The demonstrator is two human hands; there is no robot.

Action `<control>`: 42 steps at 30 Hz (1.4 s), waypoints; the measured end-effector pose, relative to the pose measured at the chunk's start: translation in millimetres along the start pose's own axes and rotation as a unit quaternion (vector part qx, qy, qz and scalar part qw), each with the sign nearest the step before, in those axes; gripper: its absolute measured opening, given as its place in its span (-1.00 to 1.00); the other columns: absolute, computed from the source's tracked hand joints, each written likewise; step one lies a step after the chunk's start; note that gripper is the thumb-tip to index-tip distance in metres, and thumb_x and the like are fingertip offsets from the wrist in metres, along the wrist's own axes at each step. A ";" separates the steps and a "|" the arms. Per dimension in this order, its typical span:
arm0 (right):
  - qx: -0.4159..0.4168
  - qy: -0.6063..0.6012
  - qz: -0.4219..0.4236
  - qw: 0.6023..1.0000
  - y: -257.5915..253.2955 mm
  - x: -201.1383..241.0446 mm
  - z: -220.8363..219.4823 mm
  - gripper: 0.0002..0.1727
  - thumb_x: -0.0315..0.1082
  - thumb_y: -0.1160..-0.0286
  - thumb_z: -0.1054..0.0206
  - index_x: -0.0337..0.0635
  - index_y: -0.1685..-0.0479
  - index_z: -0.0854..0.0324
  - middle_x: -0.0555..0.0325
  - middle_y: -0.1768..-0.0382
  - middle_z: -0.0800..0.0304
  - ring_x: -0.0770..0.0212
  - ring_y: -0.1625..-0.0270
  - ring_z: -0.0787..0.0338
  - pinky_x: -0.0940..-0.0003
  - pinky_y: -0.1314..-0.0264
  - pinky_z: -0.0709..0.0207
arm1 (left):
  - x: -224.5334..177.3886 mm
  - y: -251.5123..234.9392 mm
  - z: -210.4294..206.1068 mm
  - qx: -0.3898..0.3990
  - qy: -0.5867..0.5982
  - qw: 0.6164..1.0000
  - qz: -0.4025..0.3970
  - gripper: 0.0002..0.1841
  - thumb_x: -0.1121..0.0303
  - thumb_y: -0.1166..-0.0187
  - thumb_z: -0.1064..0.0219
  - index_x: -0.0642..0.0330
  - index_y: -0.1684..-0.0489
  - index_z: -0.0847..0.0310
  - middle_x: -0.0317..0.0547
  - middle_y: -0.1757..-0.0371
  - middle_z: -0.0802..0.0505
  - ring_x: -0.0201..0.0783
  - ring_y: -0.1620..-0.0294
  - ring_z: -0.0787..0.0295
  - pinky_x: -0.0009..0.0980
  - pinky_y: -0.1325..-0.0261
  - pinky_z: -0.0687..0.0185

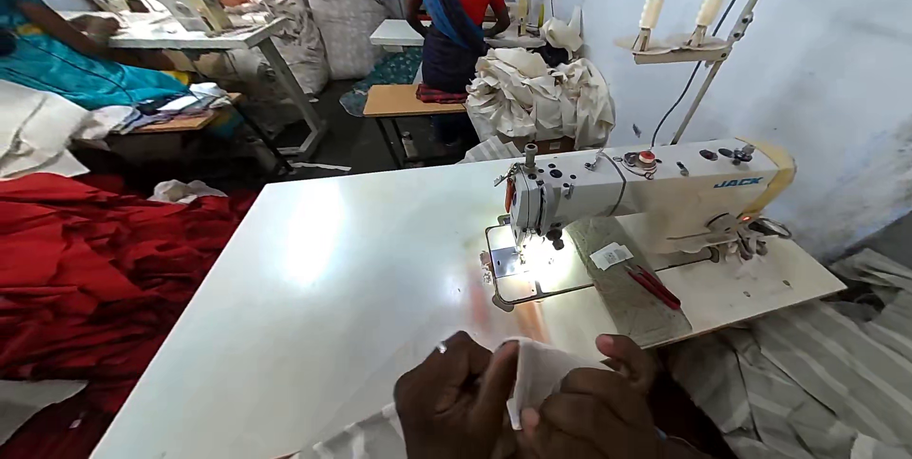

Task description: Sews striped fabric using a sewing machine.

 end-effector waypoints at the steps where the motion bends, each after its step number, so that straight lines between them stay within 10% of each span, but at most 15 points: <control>1: -0.008 0.004 0.011 1.000 1.7 -0.3 -4.1 -0.96 -0.22 -0.61 -0.35 0.14 0.10 -0.64 0.40 0.20 -0.61 0.39 -0.06 -0.58 0.26 -0.79 0.09 | -7.8 1.0 -1.8 0.027 0.057 0.997 0.036 -0.55 0.08 -0.73 -0.27 0.09 0.65 -0.58 -0.47 0.66 -0.61 -0.78 0.60 -0.47 -0.82 0.51 -0.37; 3: -0.024 0.046 0.004 0.999 -0.3 -4.7 -5.2 -0.93 -0.20 -0.58 -0.36 0.17 0.08 -0.61 0.43 0.19 -0.60 0.42 -0.06 -0.57 0.26 -0.78 0.06 | -16.1 2.4 0.3 0.078 0.172 0.977 0.102 -0.54 -0.02 -0.79 -0.08 -0.04 0.44 -0.78 -0.55 0.52 -0.76 -0.76 0.47 -0.62 -0.77 0.36 -0.54; 8: 0.017 -0.037 -0.019 0.999 -7.8 -18.2 -3.2 -0.81 -0.13 -0.68 -0.23 0.13 -0.03 -0.73 0.36 0.15 -0.74 0.36 -0.04 -0.66 0.16 -0.67 -0.14 | -6.5 -1.8 17.5 0.153 0.164 0.974 0.043 -0.81 0.16 -0.65 -0.39 0.02 0.08 -0.85 -0.45 0.17 -0.89 -0.67 0.16 -0.77 -0.74 0.10 -0.69; 12: 0.129 -0.303 -0.182 0.927 -10.5 -53.6 -6.2 -0.23 0.34 -0.52 -0.30 0.04 -0.58 -0.47 0.28 -0.48 -0.60 0.39 -0.53 -0.57 0.31 -0.59 -0.50 | -0.9 -5.2 40.9 0.134 0.121 0.982 0.048 -0.81 0.16 -0.75 -0.25 -0.09 0.09 -0.81 -0.60 0.17 -0.85 -0.75 0.17 -0.72 -0.77 0.09 -0.65; 15: 0.307 -0.395 -0.249 0.829 12.6 -79.6 -23.0 -0.50 -0.07 -0.36 -0.60 -0.34 -0.03 -0.73 0.06 0.07 -0.84 0.38 -0.01 -0.79 0.38 -0.10 -0.70 | -12.3 -27.6 80.0 0.011 -0.008 0.999 0.046 -0.83 0.23 -0.76 -0.23 -0.19 0.16 -0.78 -0.77 0.24 -0.84 -0.82 0.27 -0.70 -0.78 0.18 -0.65; 17: 0.389 -0.373 -0.283 0.793 30.7 -68.3 -26.6 -0.69 -0.25 -0.41 -0.56 -0.41 0.20 -0.75 -0.03 0.31 -0.87 0.31 0.23 -0.84 0.33 0.11 -0.70 | -17.2 -56.9 102.0 -0.060 -0.218 0.974 -0.021 -0.77 0.36 -0.74 -0.18 0.32 0.26 -0.66 -0.34 0.31 -0.75 -0.63 0.25 -0.69 -0.62 0.11 -0.65; 20: 0.382 -0.366 -0.425 0.734 45.8 -22.5 -11.8 -0.72 -0.27 -0.35 -0.60 -0.36 0.23 -0.79 0.12 0.36 -0.89 0.48 0.27 -0.83 0.48 0.12 -0.71 | 7.3 -95.5 75.8 -0.002 -0.425 0.905 0.028 -0.53 0.23 -0.87 -0.02 0.60 -0.07 -0.65 0.59 -0.02 -0.75 0.44 -0.09 -0.72 0.35 -0.14 -0.53; 26: 0.443 -0.038 -0.580 0.683 94.7 -25.2 2.3 -0.18 -0.07 -0.37 -0.60 -0.34 -0.58 -0.43 -0.33 -0.13 -0.82 -0.29 -0.16 -0.84 -0.26 -0.28 -0.62 | 178.7 -68.7 -40.4 0.253 -0.405 0.862 0.172 -0.74 0.25 -0.70 -0.33 0.28 0.09 -0.85 0.28 -0.02 -0.85 0.34 -0.21 -0.73 0.37 -0.27 -0.50; 29: 0.380 0.086 -0.450 0.804 111.0 -43.2 10.7 -0.04 0.21 -0.27 -0.56 -0.26 -0.62 -0.47 -0.16 -0.17 -0.85 -0.18 -0.12 -0.88 -0.20 -0.11 -0.74 | 200.2 -37.1 -53.9 0.161 -0.378 0.905 0.114 -0.77 0.23 -0.61 -0.44 0.24 0.23 -0.87 0.25 0.14 -0.84 0.32 0.00 -0.76 0.29 -0.05 -0.54; 32: 0.175 0.065 -0.343 0.921 110.3 -92.3 -14.7 -0.40 0.13 -0.53 -0.39 -0.21 -0.28 -0.73 0.04 -0.03 -0.87 0.13 -0.08 -0.84 0.16 -0.12 -0.75 | 206.9 -34.0 -54.0 0.131 -0.377 0.912 0.095 -0.78 0.23 -0.57 -0.48 0.21 0.25 -0.89 0.21 0.20 -0.84 0.28 0.08 -0.76 0.27 0.02 -0.54; 36: 0.080 -0.222 -0.454 0.859 100.7 -104.2 -88.7 -0.78 -0.37 -0.64 -0.31 -0.35 0.02 -0.79 0.12 0.19 -0.87 0.43 0.29 -0.81 0.50 0.23 -0.75 | 213.5 -39.9 -49.3 0.134 -0.388 0.906 0.108 -0.79 0.21 -0.55 -0.50 0.18 0.25 -0.89 0.15 0.18 -0.84 0.22 0.05 -0.76 0.22 0.00 -0.54; 42: 0.173 0.024 -0.284 0.943 114.2 -80.0 -109.9 -0.72 -0.12 -0.58 -0.38 -0.12 0.11 -0.89 0.17 0.31 -0.83 0.33 0.29 -0.80 0.50 0.22 -0.72 | 219.4 -47.8 -38.3 0.129 -0.359 0.915 0.129 -0.78 0.26 -0.47 -0.57 0.24 0.22 -0.79 0.16 0.19 -0.82 0.23 0.10 -0.74 0.25 -0.03 -0.48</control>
Point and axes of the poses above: each hand's wrist, its own y-axis away from the middle knuckle, its own z-axis out of the back of the hand, x = y × z, the point moved 1 cm from there along -y, towards the middle knuckle
